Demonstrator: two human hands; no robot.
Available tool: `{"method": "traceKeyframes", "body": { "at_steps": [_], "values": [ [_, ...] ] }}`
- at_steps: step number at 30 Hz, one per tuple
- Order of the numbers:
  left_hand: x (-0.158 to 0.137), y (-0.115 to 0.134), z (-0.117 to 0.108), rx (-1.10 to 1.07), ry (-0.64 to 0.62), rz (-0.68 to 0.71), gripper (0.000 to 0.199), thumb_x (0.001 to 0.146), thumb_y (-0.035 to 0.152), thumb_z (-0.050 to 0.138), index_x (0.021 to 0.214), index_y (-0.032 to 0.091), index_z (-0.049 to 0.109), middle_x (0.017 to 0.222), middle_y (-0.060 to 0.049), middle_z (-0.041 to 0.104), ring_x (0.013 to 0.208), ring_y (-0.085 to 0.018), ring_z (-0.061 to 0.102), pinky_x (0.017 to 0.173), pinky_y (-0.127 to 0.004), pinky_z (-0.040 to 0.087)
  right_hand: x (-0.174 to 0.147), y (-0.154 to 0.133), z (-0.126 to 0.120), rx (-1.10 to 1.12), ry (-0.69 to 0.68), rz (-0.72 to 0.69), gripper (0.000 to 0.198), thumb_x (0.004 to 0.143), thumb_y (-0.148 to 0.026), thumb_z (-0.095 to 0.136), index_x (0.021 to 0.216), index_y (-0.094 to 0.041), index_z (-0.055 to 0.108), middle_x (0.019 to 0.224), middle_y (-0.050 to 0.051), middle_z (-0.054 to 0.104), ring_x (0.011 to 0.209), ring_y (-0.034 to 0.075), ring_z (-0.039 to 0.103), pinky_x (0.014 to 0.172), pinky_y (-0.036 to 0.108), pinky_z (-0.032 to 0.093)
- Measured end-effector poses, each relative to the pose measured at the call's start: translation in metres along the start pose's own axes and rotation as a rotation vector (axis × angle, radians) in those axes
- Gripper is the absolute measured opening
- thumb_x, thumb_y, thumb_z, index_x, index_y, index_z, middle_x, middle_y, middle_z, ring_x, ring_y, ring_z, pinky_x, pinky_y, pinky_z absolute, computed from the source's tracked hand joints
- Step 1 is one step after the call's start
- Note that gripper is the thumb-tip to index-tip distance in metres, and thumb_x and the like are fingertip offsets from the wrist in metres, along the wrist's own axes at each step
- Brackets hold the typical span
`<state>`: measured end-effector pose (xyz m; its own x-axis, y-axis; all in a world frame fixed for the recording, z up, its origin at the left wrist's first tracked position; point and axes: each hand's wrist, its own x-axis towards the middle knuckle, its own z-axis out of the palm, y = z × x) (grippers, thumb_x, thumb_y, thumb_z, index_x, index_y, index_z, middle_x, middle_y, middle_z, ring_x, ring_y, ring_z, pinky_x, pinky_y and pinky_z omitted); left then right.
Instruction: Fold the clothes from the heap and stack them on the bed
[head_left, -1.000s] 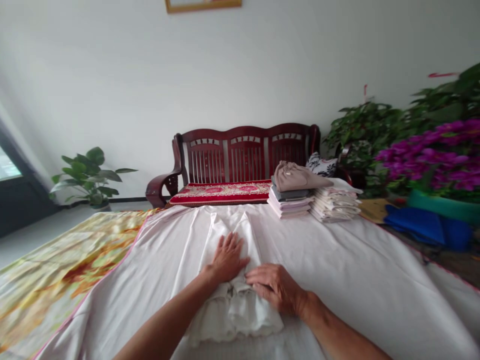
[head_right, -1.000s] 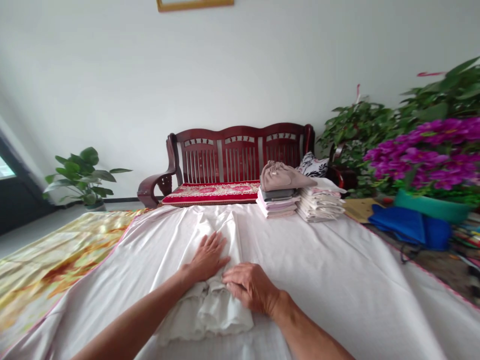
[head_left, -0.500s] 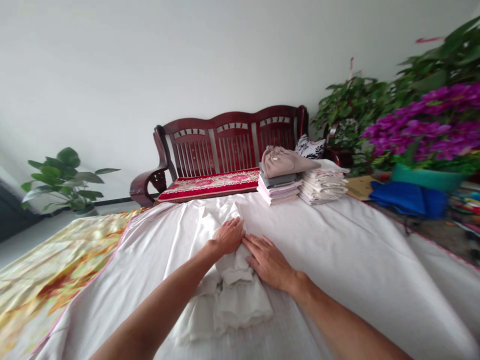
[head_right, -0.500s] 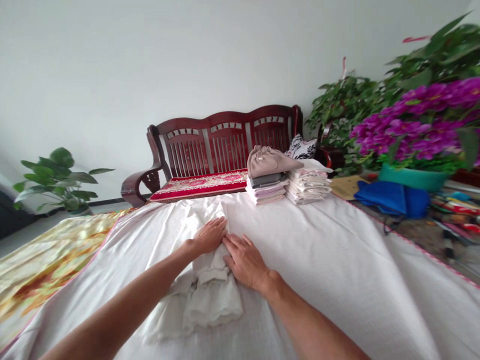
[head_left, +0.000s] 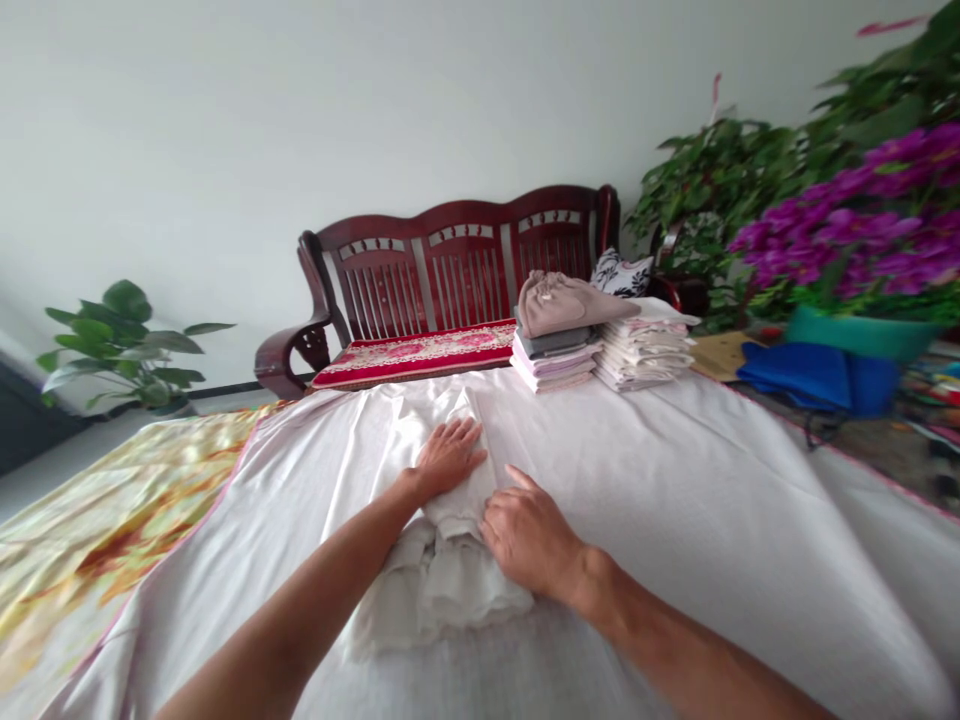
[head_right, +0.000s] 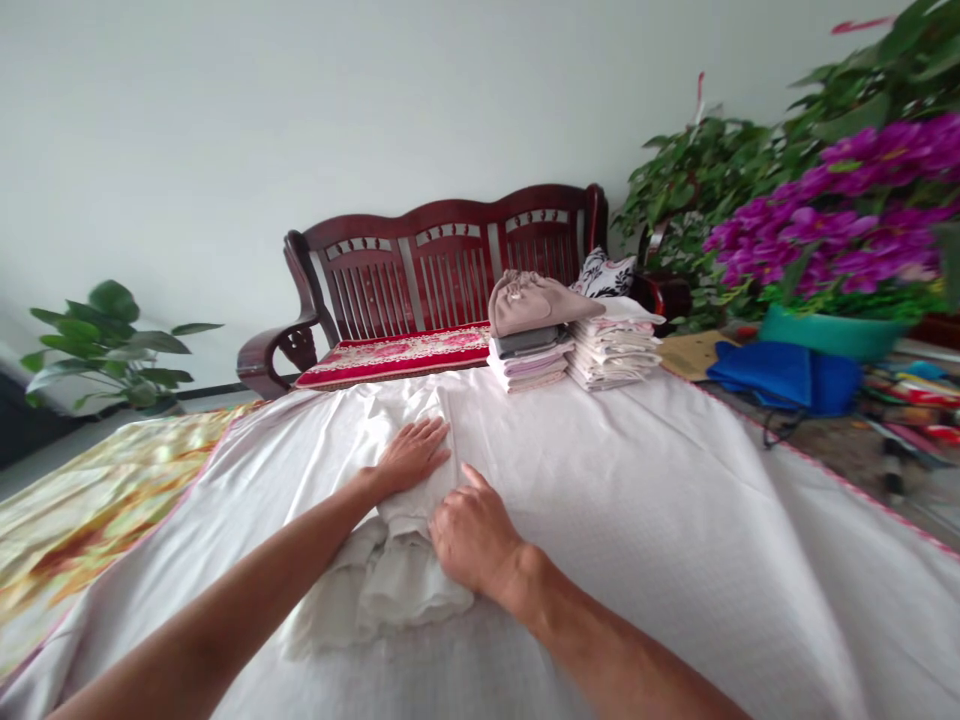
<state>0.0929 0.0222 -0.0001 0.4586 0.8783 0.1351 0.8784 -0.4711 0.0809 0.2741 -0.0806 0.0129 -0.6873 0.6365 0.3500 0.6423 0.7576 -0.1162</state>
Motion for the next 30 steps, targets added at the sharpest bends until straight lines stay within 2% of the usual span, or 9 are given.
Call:
{"method": "traceKeyframes", "body": {
  "at_steps": [2,4,8,12,15,18,21,26,30],
  "values": [
    [-0.008,0.0,-0.012,-0.127,0.022,-0.005,0.05,0.098,0.031,0.046,0.146,0.017,0.043,0.15,-0.013,0.05,0.141,-0.026,0.043,0.119,-0.05,0.029,-0.001,0.0,0.0,0.003,0.065,0.022,0.033,0.092,-0.019,0.05,0.065,-0.021,0.069,0.067,0.004,0.071,0.066,0.016,0.063,0.115,0.043,0.03],
    [-0.025,-0.001,-0.026,-0.253,0.11,-0.081,0.047,0.098,0.025,0.043,0.144,0.018,0.045,0.144,-0.011,0.057,0.134,-0.023,0.051,0.116,-0.044,0.036,-0.001,0.001,0.002,0.036,0.131,0.059,0.036,0.094,-0.021,0.049,0.063,-0.022,0.067,0.064,0.003,0.07,0.063,0.016,0.061,0.112,0.043,0.034],
    [-0.093,-0.006,-0.046,-0.271,0.285,-0.254,0.047,0.098,0.026,0.043,0.144,0.018,0.047,0.144,-0.012,0.056,0.138,-0.027,0.047,0.115,-0.048,0.037,0.0,0.006,0.004,0.148,0.218,0.073,0.039,0.098,-0.025,0.045,0.065,-0.022,0.065,0.065,0.003,0.068,0.065,0.017,0.062,0.107,0.044,0.039],
    [-0.168,-0.001,-0.04,-0.201,0.196,-0.322,0.053,0.101,0.043,0.04,0.148,0.019,0.043,0.154,-0.014,0.045,0.147,-0.032,0.032,0.117,-0.055,0.032,0.007,0.009,0.008,0.267,0.274,0.011,0.028,0.099,-0.026,0.044,0.09,-0.024,0.071,0.092,0.006,0.076,0.091,0.021,0.068,0.104,0.043,0.043],
    [-0.199,0.017,-0.03,-0.209,0.064,-0.28,0.059,0.1,0.049,0.04,0.152,0.022,0.037,0.157,-0.013,0.041,0.149,-0.032,0.029,0.119,-0.054,0.03,0.016,0.006,0.011,0.299,0.285,0.0,0.025,0.098,-0.027,0.047,0.1,-0.024,0.072,0.105,0.006,0.076,0.103,0.023,0.068,0.099,0.042,0.048],
    [-0.206,0.038,-0.025,-0.216,0.002,-0.239,0.065,0.097,0.047,0.048,0.156,0.025,0.03,0.16,-0.012,0.034,0.15,-0.033,0.024,0.121,-0.054,0.027,0.033,-0.002,0.011,0.294,0.214,-0.028,0.025,0.095,-0.023,0.048,0.098,-0.024,0.073,0.106,0.007,0.075,0.103,0.023,0.068,0.093,0.039,0.053],
    [-0.203,0.051,-0.021,-0.211,0.015,-0.208,0.072,0.093,0.049,0.055,0.156,0.029,0.026,0.162,-0.013,0.028,0.15,-0.037,0.02,0.12,-0.06,0.022,0.058,-0.014,0.011,0.259,0.127,-0.117,0.027,0.093,-0.021,0.05,0.107,-0.023,0.073,0.118,0.008,0.073,0.113,0.025,0.065,0.101,0.044,0.05],
    [-0.198,0.054,-0.017,-0.231,0.027,-0.187,0.079,0.089,0.053,0.058,0.157,0.033,0.022,0.164,-0.013,0.021,0.149,-0.042,0.019,0.117,-0.069,0.02,0.105,-0.033,0.024,0.179,-0.036,-0.208,0.039,0.092,-0.021,0.048,0.128,-0.017,0.065,0.14,0.014,0.06,0.134,0.027,0.05,0.114,0.05,0.037],
    [-0.199,0.053,-0.02,-0.257,0.069,-0.185,0.075,0.09,0.048,0.058,0.155,0.036,0.024,0.165,-0.008,0.021,0.149,-0.038,0.021,0.117,-0.066,0.023,0.121,-0.04,0.038,0.093,-0.169,-0.261,0.041,0.095,-0.022,0.048,0.133,-0.02,0.061,0.145,0.013,0.055,0.139,0.028,0.044,0.115,0.052,0.034]
  ]
}}
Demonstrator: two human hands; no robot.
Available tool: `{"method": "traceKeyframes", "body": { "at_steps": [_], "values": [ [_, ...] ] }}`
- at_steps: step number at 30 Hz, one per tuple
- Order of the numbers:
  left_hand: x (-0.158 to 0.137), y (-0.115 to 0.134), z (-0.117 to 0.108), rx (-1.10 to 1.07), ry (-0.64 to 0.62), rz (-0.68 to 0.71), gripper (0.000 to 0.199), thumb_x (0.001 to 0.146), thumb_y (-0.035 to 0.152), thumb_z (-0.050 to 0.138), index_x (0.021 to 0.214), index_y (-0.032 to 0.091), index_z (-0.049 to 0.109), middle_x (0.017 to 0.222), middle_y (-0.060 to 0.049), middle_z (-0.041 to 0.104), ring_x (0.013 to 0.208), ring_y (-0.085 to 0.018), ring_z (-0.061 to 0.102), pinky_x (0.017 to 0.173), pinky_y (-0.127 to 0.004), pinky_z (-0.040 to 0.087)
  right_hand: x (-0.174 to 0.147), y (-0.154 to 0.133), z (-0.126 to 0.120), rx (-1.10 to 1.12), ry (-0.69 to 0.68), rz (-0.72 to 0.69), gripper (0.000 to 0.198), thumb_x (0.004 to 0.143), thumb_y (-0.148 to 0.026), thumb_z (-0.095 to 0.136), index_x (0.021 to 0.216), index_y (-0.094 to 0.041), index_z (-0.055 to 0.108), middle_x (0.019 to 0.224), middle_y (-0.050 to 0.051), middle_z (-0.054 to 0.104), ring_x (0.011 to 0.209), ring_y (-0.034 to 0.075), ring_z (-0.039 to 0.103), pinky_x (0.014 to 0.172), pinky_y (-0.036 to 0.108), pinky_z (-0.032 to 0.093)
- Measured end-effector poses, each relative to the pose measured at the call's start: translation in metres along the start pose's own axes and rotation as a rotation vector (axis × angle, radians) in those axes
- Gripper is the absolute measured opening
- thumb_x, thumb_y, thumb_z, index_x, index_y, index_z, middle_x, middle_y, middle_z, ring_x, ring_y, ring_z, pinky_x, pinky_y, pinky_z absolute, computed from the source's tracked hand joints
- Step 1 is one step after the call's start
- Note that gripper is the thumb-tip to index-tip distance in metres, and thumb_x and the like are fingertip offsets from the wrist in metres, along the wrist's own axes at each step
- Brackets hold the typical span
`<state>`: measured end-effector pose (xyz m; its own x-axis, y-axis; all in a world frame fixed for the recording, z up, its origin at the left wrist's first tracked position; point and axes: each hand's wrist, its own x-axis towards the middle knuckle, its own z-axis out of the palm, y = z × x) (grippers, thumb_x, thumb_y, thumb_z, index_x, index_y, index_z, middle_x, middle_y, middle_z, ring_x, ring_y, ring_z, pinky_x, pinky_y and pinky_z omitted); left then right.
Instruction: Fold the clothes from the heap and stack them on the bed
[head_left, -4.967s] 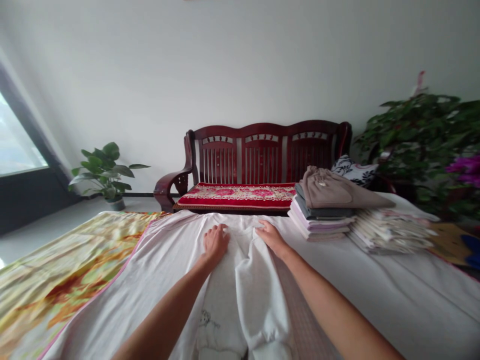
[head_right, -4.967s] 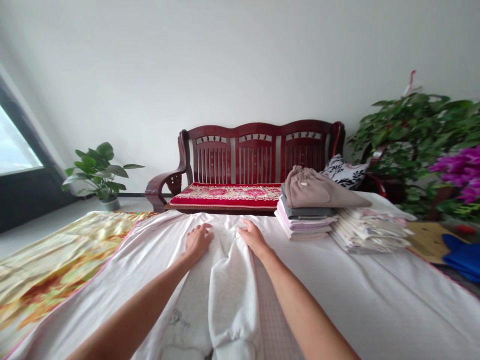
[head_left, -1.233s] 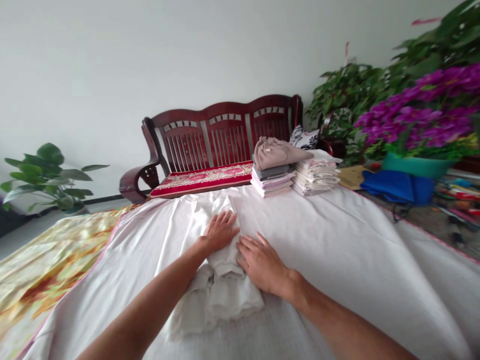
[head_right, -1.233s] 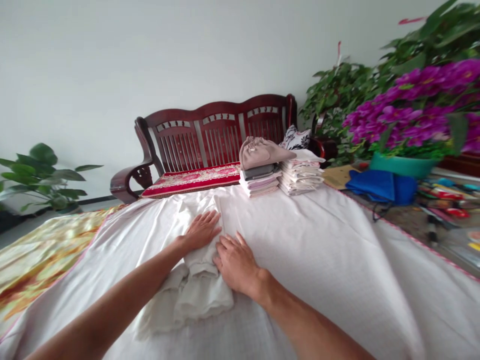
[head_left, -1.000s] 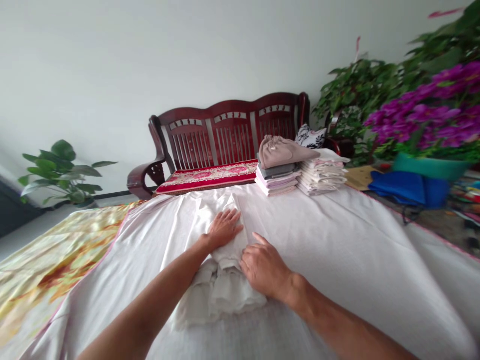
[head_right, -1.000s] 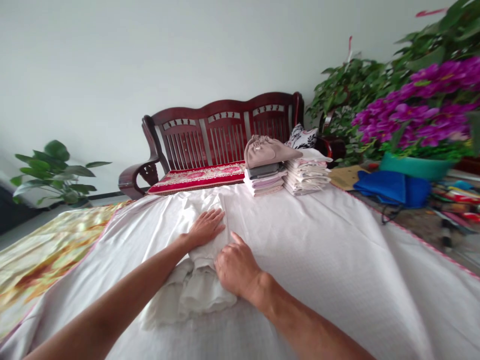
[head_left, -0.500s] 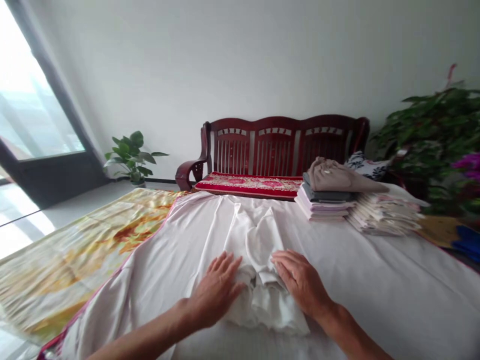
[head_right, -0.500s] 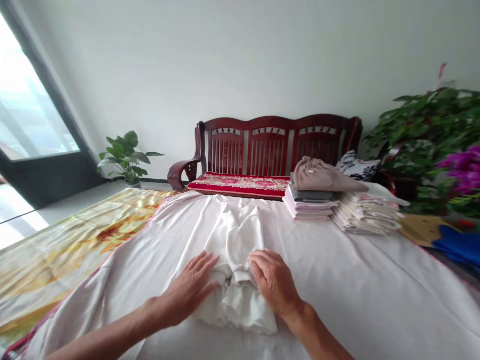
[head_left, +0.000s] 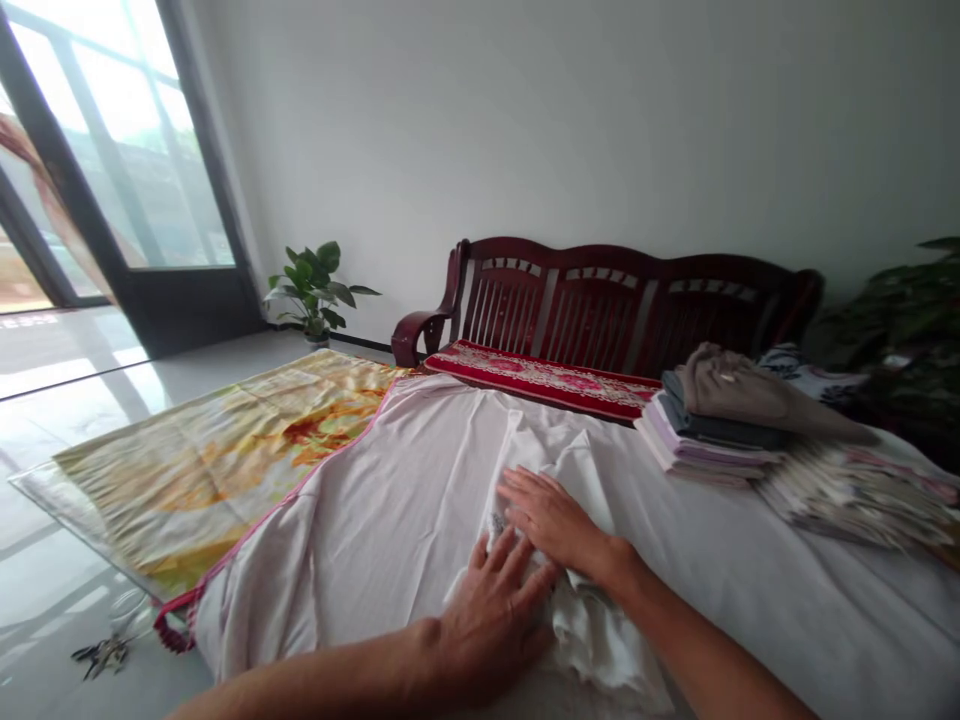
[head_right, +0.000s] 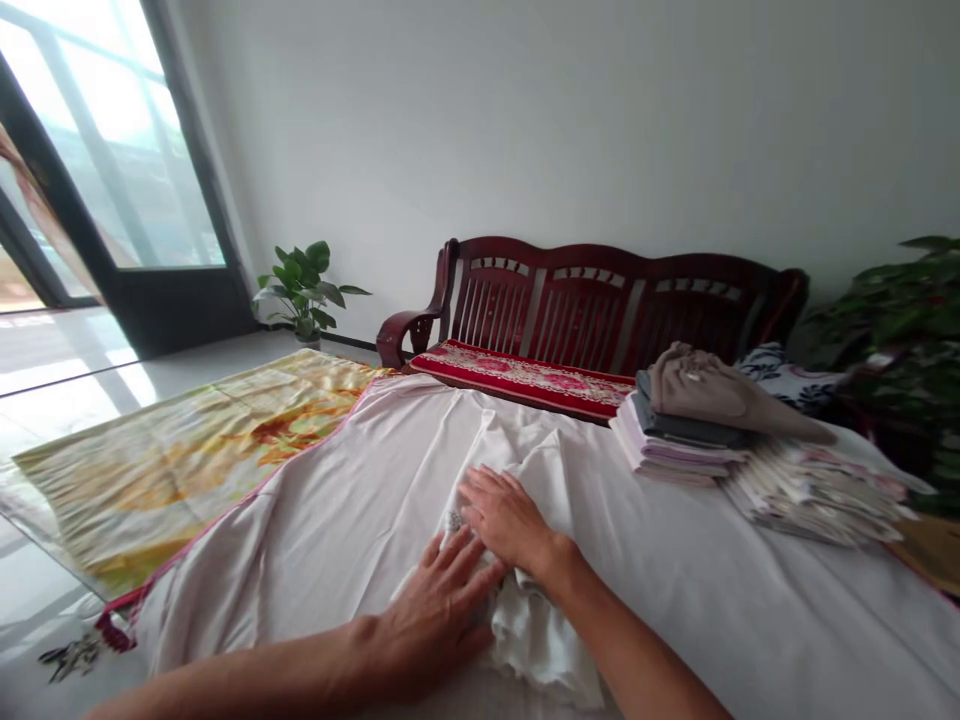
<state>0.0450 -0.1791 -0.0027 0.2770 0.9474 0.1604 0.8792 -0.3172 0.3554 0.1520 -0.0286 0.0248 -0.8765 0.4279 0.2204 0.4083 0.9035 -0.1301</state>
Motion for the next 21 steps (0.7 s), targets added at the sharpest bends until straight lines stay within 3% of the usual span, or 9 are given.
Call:
{"method": "traceKeyframes", "body": {
  "at_steps": [4,9,12,15,18,21],
  "values": [
    [-0.001,0.001,0.001,-0.005,0.031,-0.002,0.071,0.088,0.046,0.06,0.152,0.037,0.03,0.161,-0.005,0.031,0.147,-0.034,0.025,0.118,-0.061,0.027,-0.003,0.002,0.012,-0.094,-0.06,-0.089,0.044,0.097,-0.027,0.051,0.141,-0.021,0.055,0.149,0.013,0.052,0.142,0.032,0.04,0.116,0.057,0.031],
    [-0.004,0.004,0.003,0.022,0.005,-0.028,0.072,0.085,0.05,0.064,0.15,0.038,0.036,0.162,-0.008,0.03,0.148,-0.037,0.024,0.115,-0.067,0.026,-0.006,0.009,0.026,-0.051,-0.031,-0.066,0.049,0.098,-0.032,0.051,0.147,-0.022,0.048,0.155,0.011,0.044,0.147,0.031,0.031,0.12,0.056,0.024],
    [-0.009,0.002,-0.011,-0.04,-0.064,0.025,0.066,0.089,0.053,0.06,0.149,0.037,0.039,0.164,-0.008,0.025,0.15,-0.039,0.02,0.115,-0.069,0.024,-0.006,0.012,0.02,0.12,-0.069,-0.014,0.046,0.101,-0.035,0.046,0.145,-0.023,0.05,0.155,0.01,0.044,0.148,0.028,0.03,0.121,0.055,0.022],
    [-0.017,-0.008,-0.032,-0.19,-0.134,0.071,0.055,0.098,0.053,0.044,0.151,0.036,0.038,0.161,-0.006,0.034,0.149,-0.034,0.027,0.118,-0.063,0.026,-0.015,0.013,0.001,0.428,0.022,0.082,0.045,0.103,-0.039,0.037,0.139,-0.021,0.057,0.146,0.011,0.055,0.14,0.025,0.044,0.118,0.048,0.033],
    [-0.021,-0.029,-0.046,-0.286,0.0,0.026,0.045,0.103,0.044,0.038,0.145,0.032,0.047,0.15,-0.004,0.052,0.142,-0.024,0.042,0.12,-0.048,0.033,-0.039,0.021,-0.019,0.613,0.214,0.188,0.044,0.1,-0.041,0.042,0.133,-0.02,0.062,0.137,0.011,0.063,0.127,0.025,0.058,0.108,0.043,0.045],
    [-0.019,-0.057,-0.05,-0.23,0.143,0.095,0.039,0.102,0.03,0.04,0.139,0.028,0.054,0.143,-0.004,0.058,0.138,-0.02,0.048,0.115,-0.04,0.041,-0.073,0.035,-0.028,0.497,0.291,0.195,0.035,0.092,-0.029,0.053,0.123,-0.022,0.068,0.128,0.01,0.069,0.12,0.025,0.062,0.106,0.045,0.047]
  ]
}}
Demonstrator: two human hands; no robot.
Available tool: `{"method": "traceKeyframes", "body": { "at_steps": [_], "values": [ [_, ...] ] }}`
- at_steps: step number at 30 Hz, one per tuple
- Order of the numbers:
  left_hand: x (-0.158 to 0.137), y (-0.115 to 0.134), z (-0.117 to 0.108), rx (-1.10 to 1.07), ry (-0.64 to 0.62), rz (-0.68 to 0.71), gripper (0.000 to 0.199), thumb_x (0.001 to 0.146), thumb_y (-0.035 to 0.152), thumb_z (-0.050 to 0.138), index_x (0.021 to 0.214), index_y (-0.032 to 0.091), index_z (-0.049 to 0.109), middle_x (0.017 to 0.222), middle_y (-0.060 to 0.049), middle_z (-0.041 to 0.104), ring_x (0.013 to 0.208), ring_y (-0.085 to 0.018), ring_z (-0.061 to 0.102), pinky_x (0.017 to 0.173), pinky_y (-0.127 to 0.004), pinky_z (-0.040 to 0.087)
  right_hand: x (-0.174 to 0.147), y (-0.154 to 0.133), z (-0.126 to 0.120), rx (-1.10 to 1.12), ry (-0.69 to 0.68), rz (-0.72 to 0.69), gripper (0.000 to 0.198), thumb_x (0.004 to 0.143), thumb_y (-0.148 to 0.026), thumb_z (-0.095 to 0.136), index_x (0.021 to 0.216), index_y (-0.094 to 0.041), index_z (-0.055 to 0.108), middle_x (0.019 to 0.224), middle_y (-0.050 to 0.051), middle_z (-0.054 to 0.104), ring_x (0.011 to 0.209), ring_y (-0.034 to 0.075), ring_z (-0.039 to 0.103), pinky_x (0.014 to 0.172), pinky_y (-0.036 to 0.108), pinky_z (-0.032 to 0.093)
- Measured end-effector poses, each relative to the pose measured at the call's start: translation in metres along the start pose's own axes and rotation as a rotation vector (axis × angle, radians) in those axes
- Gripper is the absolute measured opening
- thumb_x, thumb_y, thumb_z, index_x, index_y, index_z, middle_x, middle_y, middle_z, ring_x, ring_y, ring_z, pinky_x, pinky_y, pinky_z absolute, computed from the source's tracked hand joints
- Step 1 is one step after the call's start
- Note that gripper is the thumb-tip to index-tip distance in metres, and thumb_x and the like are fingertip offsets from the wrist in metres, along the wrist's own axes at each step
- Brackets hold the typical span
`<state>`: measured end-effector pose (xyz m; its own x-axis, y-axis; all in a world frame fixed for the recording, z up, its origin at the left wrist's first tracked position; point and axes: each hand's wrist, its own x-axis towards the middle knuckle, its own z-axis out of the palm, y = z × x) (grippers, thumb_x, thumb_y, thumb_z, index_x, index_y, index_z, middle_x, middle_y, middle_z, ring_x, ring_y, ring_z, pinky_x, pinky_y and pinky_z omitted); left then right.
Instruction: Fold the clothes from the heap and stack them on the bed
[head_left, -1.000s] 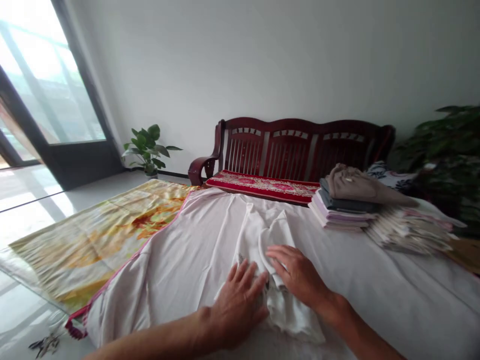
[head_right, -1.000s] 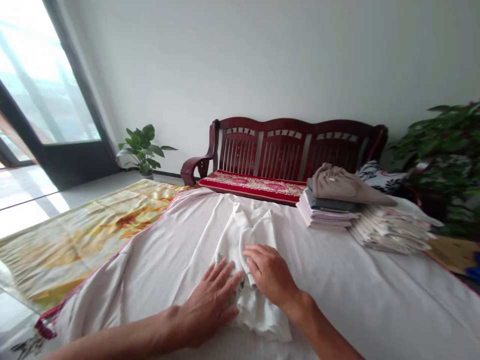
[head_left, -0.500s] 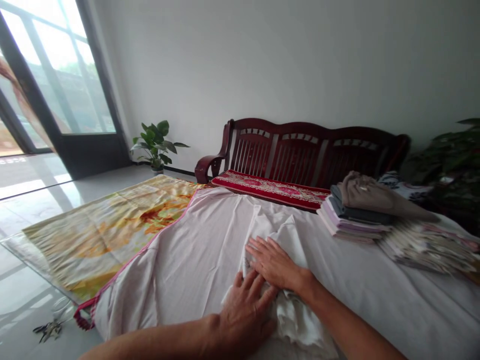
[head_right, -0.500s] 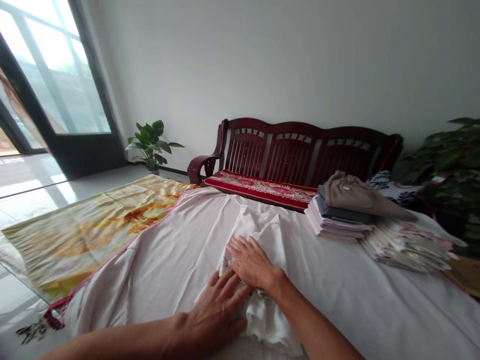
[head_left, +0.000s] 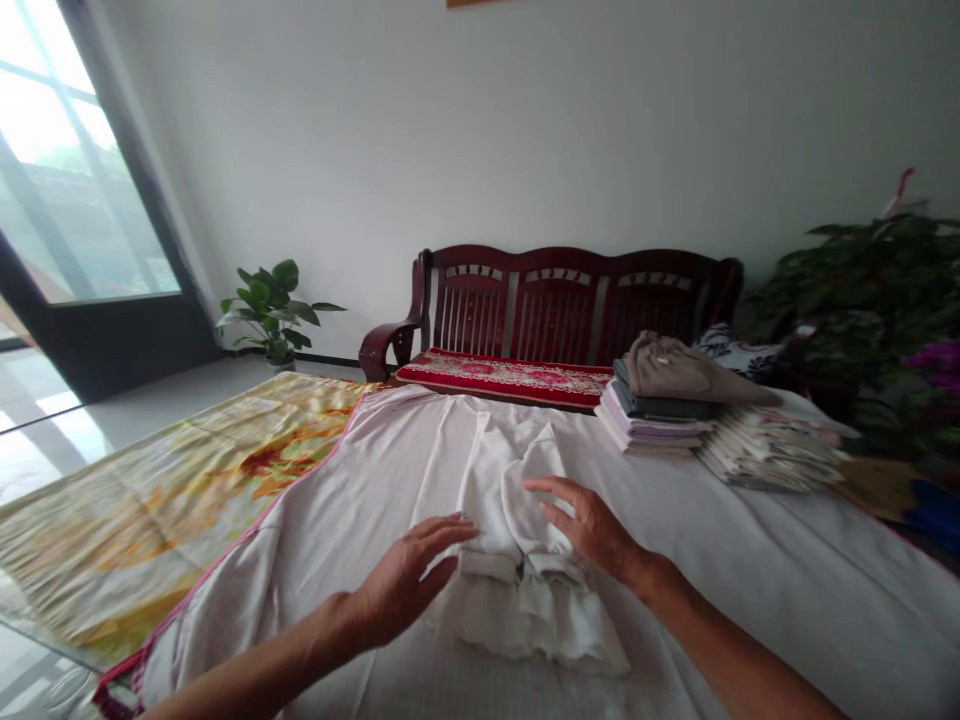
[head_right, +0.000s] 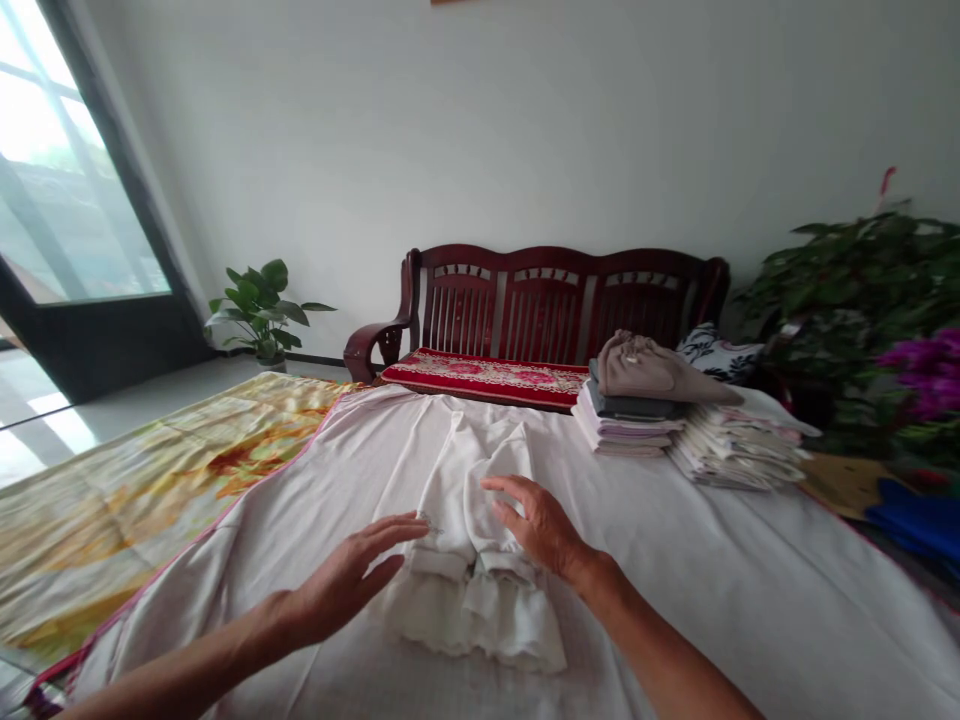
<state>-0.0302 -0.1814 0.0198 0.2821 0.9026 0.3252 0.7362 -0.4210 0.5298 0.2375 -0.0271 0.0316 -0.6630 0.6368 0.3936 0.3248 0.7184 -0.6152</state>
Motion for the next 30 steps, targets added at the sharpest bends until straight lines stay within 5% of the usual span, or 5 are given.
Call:
{"method": "traceKeyframes", "body": {
  "at_steps": [4,9,18,23,30],
  "values": [
    [0.005,-0.029,-0.009,0.179,-0.075,0.26,0.045,0.101,0.015,0.035,0.139,0.028,0.054,0.141,-0.004,0.06,0.138,-0.02,0.048,0.114,-0.041,0.043,-0.039,0.024,-0.017,-0.222,-0.041,-0.146,0.041,0.084,-0.01,0.052,0.118,-0.023,0.07,0.121,0.007,0.072,0.118,0.023,0.063,0.107,0.045,0.047],
    [0.009,-0.036,-0.016,0.261,-0.214,0.394,0.044,0.102,0.021,0.041,0.145,0.028,0.048,0.144,-0.006,0.058,0.135,-0.02,0.052,0.114,-0.038,0.043,-0.075,0.032,-0.024,-0.333,-0.16,-0.29,0.05,0.087,-0.005,0.048,0.131,-0.025,0.062,0.129,0.006,0.069,0.124,0.02,0.059,0.112,0.042,0.043],
    [0.022,-0.041,-0.024,0.339,-0.362,0.51,0.045,0.102,0.034,0.043,0.146,0.022,0.044,0.141,-0.007,0.06,0.137,-0.021,0.05,0.118,-0.038,0.037,-0.072,0.023,-0.041,-0.403,-0.346,-0.407,0.057,0.094,-0.013,0.044,0.15,-0.024,0.043,0.141,0.008,0.06,0.13,0.02,0.055,0.116,0.044,0.038],
    [0.027,-0.043,-0.018,0.311,-0.294,0.612,0.048,0.103,0.045,0.037,0.141,0.017,0.046,0.131,-0.012,0.066,0.127,-0.023,0.058,0.113,-0.039,0.043,-0.064,0.021,-0.041,-0.528,-0.37,-0.524,0.053,0.094,-0.011,0.043,0.147,-0.016,0.046,0.133,0.013,0.065,0.122,0.022,0.06,0.109,0.044,0.045],
    [0.03,-0.044,-0.009,0.374,-0.203,0.65,0.035,0.103,0.021,0.031,0.131,0.021,0.052,0.12,-0.01,0.071,0.114,-0.018,0.066,0.11,-0.039,0.046,-0.057,0.024,-0.032,-0.563,-0.341,-0.682,0.048,0.094,-0.01,0.045,0.141,-0.012,0.051,0.12,0.016,0.07,0.111,0.022,0.064,0.097,0.041,0.052]
  ]
}}
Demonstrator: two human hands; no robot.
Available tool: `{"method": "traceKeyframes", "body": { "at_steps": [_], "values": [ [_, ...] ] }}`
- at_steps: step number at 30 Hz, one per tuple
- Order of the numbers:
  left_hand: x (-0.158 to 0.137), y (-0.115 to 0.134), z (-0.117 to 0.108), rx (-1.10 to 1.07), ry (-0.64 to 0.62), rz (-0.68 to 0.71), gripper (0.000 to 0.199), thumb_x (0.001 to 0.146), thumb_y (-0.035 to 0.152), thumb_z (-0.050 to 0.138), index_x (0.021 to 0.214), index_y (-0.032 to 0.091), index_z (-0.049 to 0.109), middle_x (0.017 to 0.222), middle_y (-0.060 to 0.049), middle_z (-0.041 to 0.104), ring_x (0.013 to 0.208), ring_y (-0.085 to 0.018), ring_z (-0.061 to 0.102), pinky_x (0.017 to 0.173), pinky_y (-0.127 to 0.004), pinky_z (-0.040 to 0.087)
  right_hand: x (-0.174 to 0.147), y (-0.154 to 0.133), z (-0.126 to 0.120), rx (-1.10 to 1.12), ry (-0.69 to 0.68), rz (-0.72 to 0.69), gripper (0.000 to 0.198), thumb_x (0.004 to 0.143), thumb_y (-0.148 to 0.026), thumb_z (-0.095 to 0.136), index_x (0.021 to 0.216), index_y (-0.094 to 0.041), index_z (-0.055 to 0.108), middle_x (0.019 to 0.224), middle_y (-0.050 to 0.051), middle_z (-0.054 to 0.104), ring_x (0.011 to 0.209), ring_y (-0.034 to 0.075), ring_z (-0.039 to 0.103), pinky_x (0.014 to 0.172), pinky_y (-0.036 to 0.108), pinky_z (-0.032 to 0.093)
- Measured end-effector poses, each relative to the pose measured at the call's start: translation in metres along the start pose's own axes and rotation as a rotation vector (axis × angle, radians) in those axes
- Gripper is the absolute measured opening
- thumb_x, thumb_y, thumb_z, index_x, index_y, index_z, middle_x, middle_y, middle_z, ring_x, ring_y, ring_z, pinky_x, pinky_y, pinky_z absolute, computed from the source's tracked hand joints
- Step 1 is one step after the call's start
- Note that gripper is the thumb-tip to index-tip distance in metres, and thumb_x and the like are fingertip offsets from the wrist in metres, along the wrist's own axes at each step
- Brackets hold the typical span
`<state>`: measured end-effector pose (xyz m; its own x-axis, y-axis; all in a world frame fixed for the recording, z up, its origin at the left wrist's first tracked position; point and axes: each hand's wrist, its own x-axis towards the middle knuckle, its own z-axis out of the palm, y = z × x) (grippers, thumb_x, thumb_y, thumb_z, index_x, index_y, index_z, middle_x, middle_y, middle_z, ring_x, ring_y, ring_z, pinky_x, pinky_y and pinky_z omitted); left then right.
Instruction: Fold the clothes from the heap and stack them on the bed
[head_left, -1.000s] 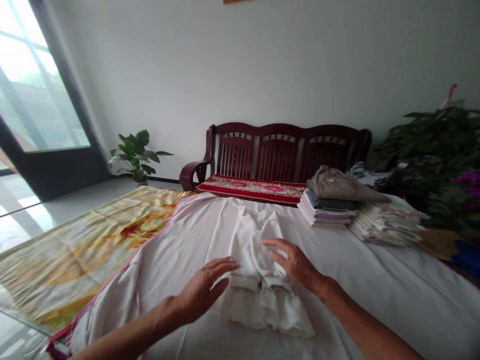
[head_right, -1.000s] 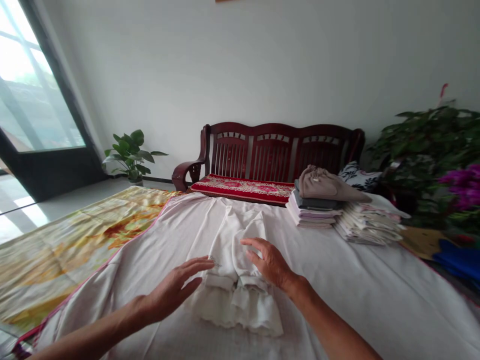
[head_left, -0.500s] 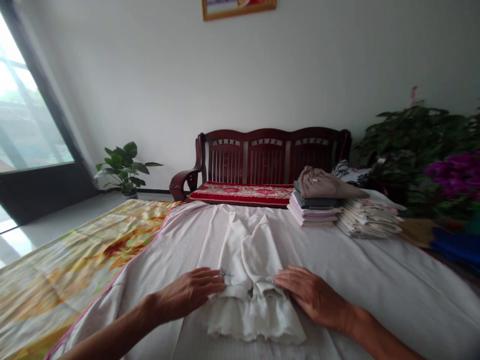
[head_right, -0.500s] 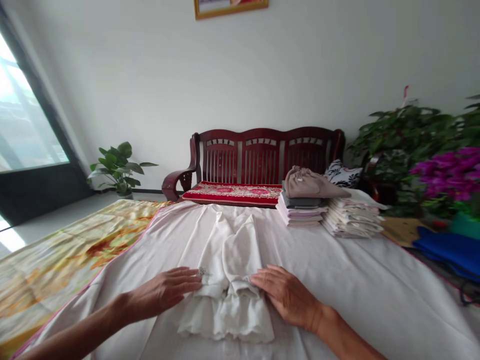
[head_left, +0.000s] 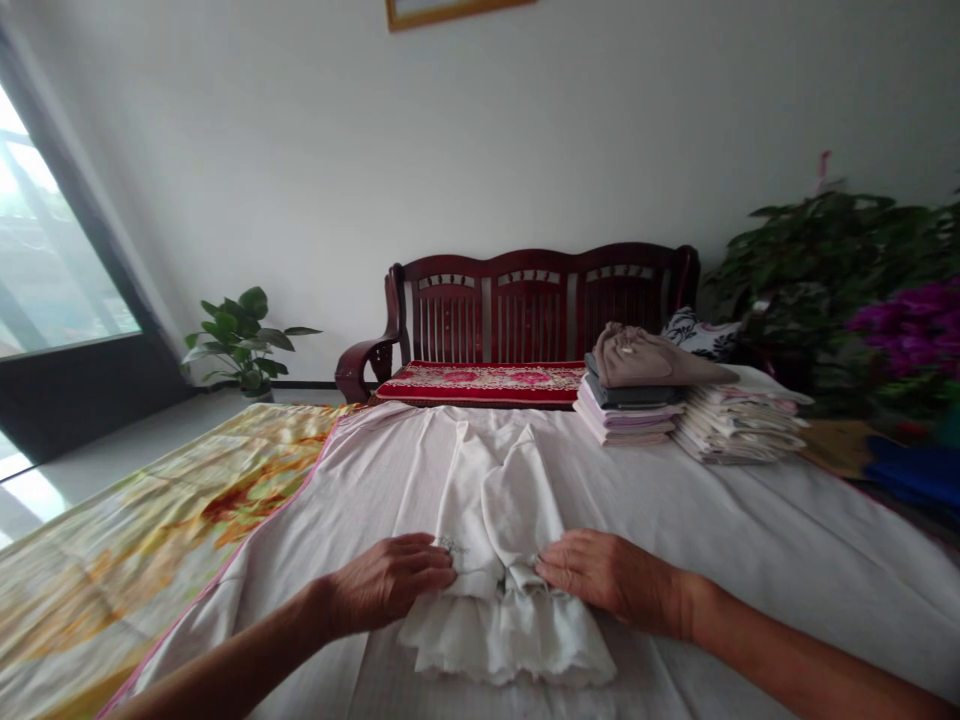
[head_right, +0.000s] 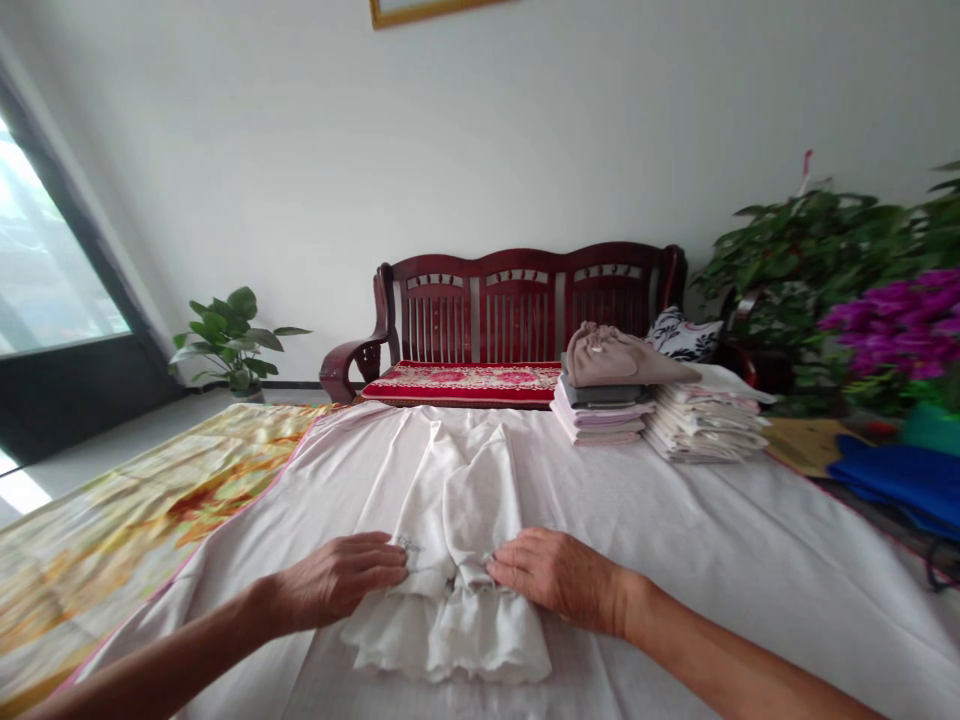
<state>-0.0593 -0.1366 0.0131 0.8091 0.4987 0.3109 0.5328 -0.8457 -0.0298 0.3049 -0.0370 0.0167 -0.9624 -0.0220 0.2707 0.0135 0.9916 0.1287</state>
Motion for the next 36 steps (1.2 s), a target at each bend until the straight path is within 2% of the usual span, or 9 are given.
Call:
{"method": "traceKeyframes", "body": {
  "at_steps": [7,13,18,27,32,36],
  "values": [
    [0.004,-0.001,0.004,0.042,0.058,0.038,0.031,0.102,0.025,0.033,0.122,0.018,0.056,0.111,-0.011,0.073,0.102,-0.019,0.069,0.105,-0.04,0.05,0.005,0.002,-0.008,0.04,-0.035,-0.021,0.05,0.089,-0.007,0.048,0.139,-0.016,0.053,0.117,0.015,0.07,0.109,0.02,0.064,0.097,0.038,0.051],
    [0.006,0.002,0.008,0.056,0.096,0.035,0.028,0.101,0.024,0.039,0.123,0.016,0.054,0.11,-0.012,0.072,0.103,-0.02,0.068,0.105,-0.04,0.049,-0.002,0.005,0.011,0.039,0.065,-0.021,0.043,0.097,-0.016,0.041,0.137,-0.012,0.054,0.118,0.017,0.07,0.112,0.022,0.063,0.096,0.041,0.052],
    [0.007,0.004,0.009,0.006,0.134,0.027,0.027,0.102,0.024,0.038,0.123,0.017,0.053,0.114,-0.013,0.072,0.104,-0.021,0.068,0.104,-0.04,0.049,-0.006,0.001,0.015,0.122,0.105,0.054,0.043,0.098,-0.017,0.038,0.137,-0.014,0.053,0.123,0.016,0.068,0.118,0.021,0.06,0.1,0.041,0.05],
    [0.014,0.006,0.005,-0.17,0.073,-0.074,0.023,0.097,0.026,0.052,0.119,0.02,0.055,0.11,-0.012,0.072,0.105,-0.023,0.068,0.096,-0.036,0.053,-0.006,-0.002,0.012,0.197,0.065,0.116,0.041,0.098,-0.019,0.038,0.135,-0.015,0.055,0.125,0.015,0.067,0.117,0.022,0.06,0.101,0.041,0.049],
    [0.012,0.005,-0.005,-0.32,0.006,-0.103,0.029,0.097,0.033,0.051,0.124,0.021,0.055,0.12,-0.013,0.07,0.112,-0.024,0.066,0.1,-0.036,0.052,-0.008,-0.003,0.012,0.233,0.056,0.144,0.043,0.098,-0.02,0.037,0.138,-0.016,0.053,0.128,0.016,0.066,0.12,0.021,0.059,0.102,0.04,0.048],
    [0.008,0.0,-0.005,-0.438,-0.025,-0.208,0.028,0.101,0.024,0.043,0.122,0.022,0.061,0.124,-0.01,0.07,0.115,-0.018,0.066,0.1,-0.028,0.051,-0.008,-0.003,0.012,0.279,0.061,0.187,0.043,0.097,-0.02,0.038,0.137,-0.019,0.055,0.128,0.014,0.066,0.119,0.021,0.06,0.103,0.039,0.047]
  ]
}}
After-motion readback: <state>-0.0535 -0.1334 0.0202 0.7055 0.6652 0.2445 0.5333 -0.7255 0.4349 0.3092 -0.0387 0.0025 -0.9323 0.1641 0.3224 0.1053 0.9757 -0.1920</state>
